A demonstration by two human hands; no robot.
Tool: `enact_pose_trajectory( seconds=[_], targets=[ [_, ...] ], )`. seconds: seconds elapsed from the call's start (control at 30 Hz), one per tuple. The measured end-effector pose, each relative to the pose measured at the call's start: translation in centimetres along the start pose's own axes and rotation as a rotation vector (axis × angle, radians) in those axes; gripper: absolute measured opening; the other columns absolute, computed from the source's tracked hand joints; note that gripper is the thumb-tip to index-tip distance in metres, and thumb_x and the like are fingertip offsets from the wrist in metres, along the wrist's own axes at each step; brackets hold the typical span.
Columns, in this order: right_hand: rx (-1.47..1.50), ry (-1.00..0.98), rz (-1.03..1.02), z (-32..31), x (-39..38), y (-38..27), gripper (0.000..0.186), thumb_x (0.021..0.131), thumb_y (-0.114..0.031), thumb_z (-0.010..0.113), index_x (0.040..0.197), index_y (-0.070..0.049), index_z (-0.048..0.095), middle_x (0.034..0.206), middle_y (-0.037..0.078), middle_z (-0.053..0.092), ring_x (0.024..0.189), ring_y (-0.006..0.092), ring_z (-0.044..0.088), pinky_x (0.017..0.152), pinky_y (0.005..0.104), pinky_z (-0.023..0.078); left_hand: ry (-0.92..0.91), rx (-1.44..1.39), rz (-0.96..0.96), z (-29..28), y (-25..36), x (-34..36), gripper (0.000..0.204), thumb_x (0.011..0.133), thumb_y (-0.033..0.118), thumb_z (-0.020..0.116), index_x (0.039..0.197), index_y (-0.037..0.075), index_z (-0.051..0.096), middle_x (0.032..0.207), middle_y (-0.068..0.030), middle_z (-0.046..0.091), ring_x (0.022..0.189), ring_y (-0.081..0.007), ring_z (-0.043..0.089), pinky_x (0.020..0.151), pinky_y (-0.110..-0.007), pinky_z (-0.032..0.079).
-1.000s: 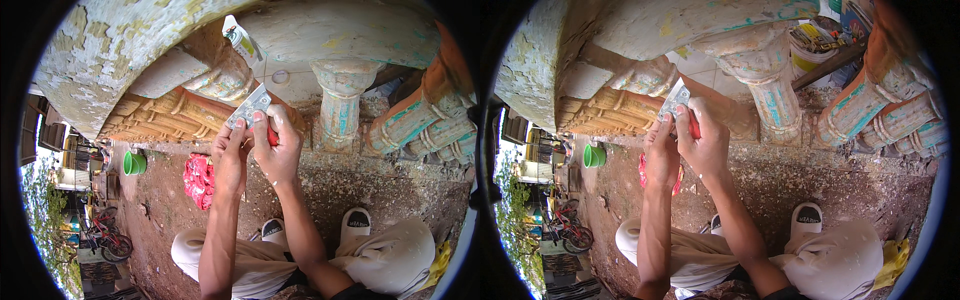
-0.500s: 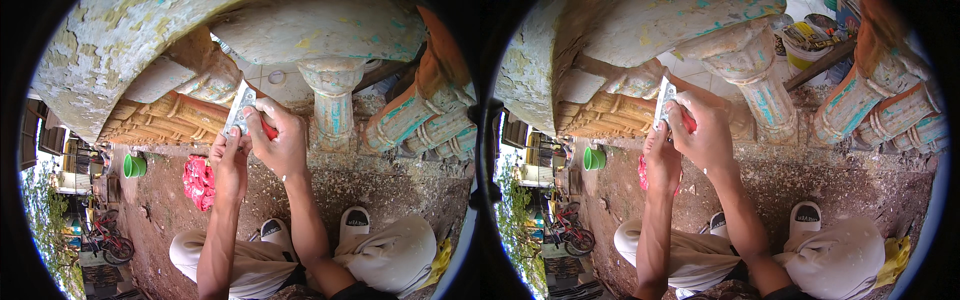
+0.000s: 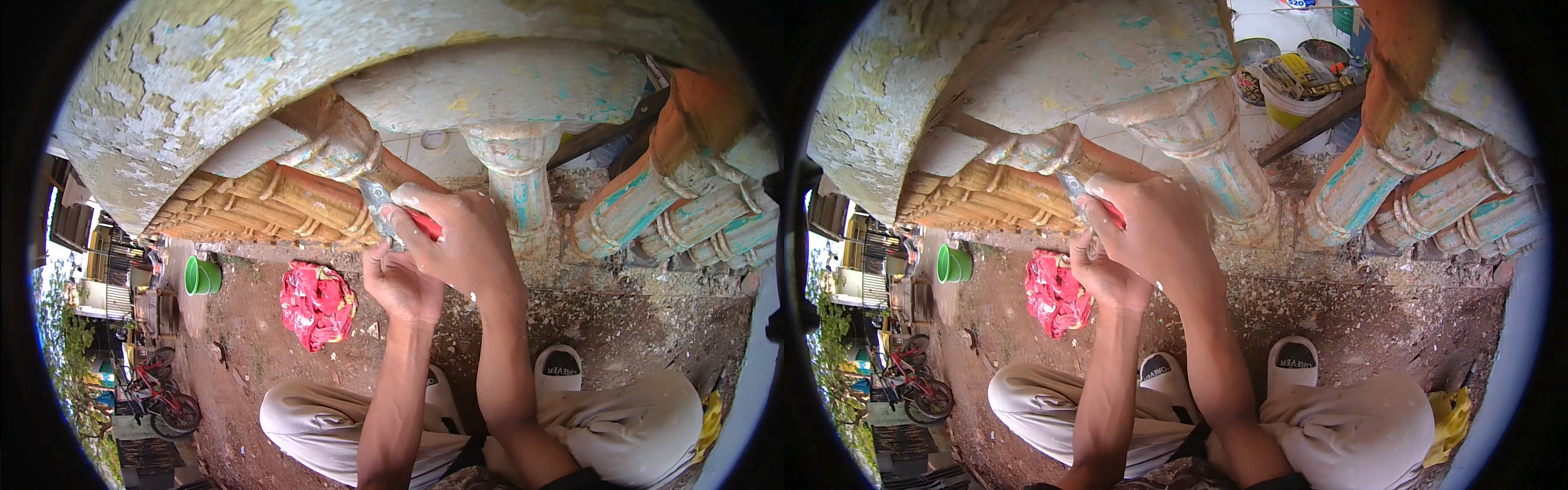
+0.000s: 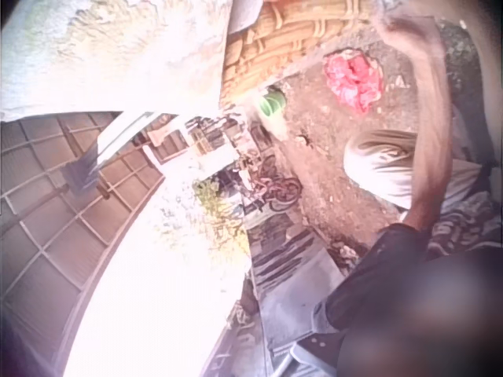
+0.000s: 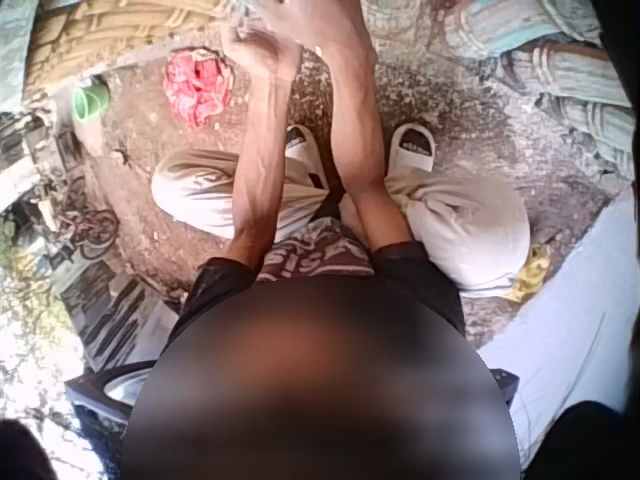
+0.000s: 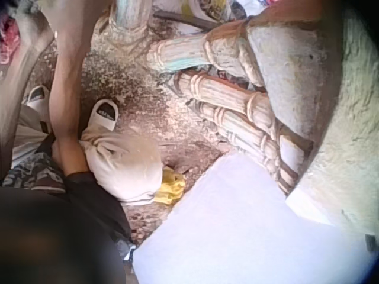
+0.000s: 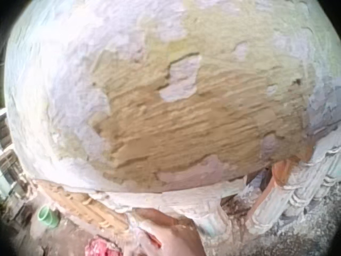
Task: The person uses a red-handled scraper to remove old paint from a wooden structure with ornate columns. They work on multiple sections, including the underside and vertical columns, while sitting on the ground.
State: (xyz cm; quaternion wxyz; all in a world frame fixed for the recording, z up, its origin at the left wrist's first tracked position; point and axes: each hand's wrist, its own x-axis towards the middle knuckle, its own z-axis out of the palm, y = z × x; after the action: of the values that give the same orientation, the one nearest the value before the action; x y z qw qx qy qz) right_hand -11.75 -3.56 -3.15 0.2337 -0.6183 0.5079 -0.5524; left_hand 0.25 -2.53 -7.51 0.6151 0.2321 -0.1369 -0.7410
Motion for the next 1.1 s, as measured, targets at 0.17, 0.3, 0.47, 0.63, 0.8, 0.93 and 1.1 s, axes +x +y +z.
enact_pose_trajectory(
  seconds=[0.17,0.3,0.47,0.63,0.8,0.93,1.1],
  targets=[
    [-0.037,-0.100,0.148,-0.8,-1.0,-0.5,0.014,0.099,-0.018,0.069,0.099,-0.004,0.070,0.071,0.019,0.066,0.065,0.0381,0.068,0.060,0.0415,0.051,0.146,-0.311,-0.055,-0.1,-6.3,-3.1,0.052,0.103,0.039,0.056,0.143,0.006,0.056,0.138,-0.0090,0.065,0.127,-0.0245,0.060,0.113,-0.043,0.045],
    [-0.219,-0.114,0.062,-2.2,-0.8,-1.9,0.018,0.100,-0.023,0.065,0.106,-0.006,0.062,0.074,0.023,0.066,0.072,0.0460,0.067,0.062,0.0534,0.048,-0.108,-0.326,0.007,0.8,-7.4,-2.4,0.044,0.114,0.039,0.044,0.141,0.007,0.056,0.134,-0.0082,0.065,0.123,-0.0209,0.062,0.107,-0.040,0.049],
    [-0.538,-0.243,-0.048,-3.3,0.6,-4.9,0.017,0.102,-0.016,0.064,0.104,-0.001,0.056,0.073,0.021,0.065,0.067,0.0430,0.066,0.058,0.0485,0.048,-0.178,-0.321,-0.082,3.2,-6.7,-1.3,0.050,0.115,0.044,0.037,0.152,0.011,0.046,0.146,-0.0039,0.057,0.135,-0.0180,0.055,0.114,-0.039,0.044],
    [-0.853,-0.483,-0.159,-4.4,2.8,-7.4,0.019,0.106,-0.024,0.058,0.110,-0.006,0.053,0.079,0.022,0.066,0.072,0.0479,0.067,0.059,0.0558,0.052,-0.212,-0.501,-0.097,5.0,-7.3,-1.4,0.041,0.114,0.036,0.047,0.144,0.009,0.053,0.139,-0.0057,0.063,0.128,-0.0155,0.061,0.105,-0.036,0.052],
    [-1.084,-0.468,-0.272,-5.1,2.9,-7.5,0.018,0.106,-0.025,0.058,0.106,-0.007,0.054,0.079,0.019,0.065,0.071,0.0430,0.068,0.058,0.0525,0.053,-0.315,-0.619,-0.252,6.6,-8.8,-0.7,0.063,0.113,0.053,0.037,0.164,0.015,0.033,0.161,-0.0030,0.045,0.145,-0.0182,0.046,0.122,-0.041,0.038],
    [-1.084,-0.413,-0.245,-4.2,2.8,-6.7,0.018,0.105,-0.024,0.059,0.103,-0.007,0.055,0.076,0.017,0.065,0.066,0.0393,0.068,0.056,0.0507,0.052,-0.303,-0.638,-0.271,6.5,-8.7,-0.3,0.064,0.112,0.054,0.042,0.162,0.015,0.035,0.159,-0.0022,0.047,0.143,-0.0171,0.048,0.120,-0.039,0.040],
    [-1.060,-0.374,-0.281,-3.6,3.1,-6.1,0.015,0.103,-0.020,0.062,0.101,-0.007,0.056,0.074,0.016,0.064,0.061,0.0379,0.066,0.054,0.0491,0.050,-0.258,-0.660,-0.262,6.1,-7.3,0.1,0.045,0.113,0.042,0.048,0.145,0.010,0.052,0.133,-0.0014,0.062,0.123,-0.0124,0.060,0.105,-0.033,0.052]
  ],
)
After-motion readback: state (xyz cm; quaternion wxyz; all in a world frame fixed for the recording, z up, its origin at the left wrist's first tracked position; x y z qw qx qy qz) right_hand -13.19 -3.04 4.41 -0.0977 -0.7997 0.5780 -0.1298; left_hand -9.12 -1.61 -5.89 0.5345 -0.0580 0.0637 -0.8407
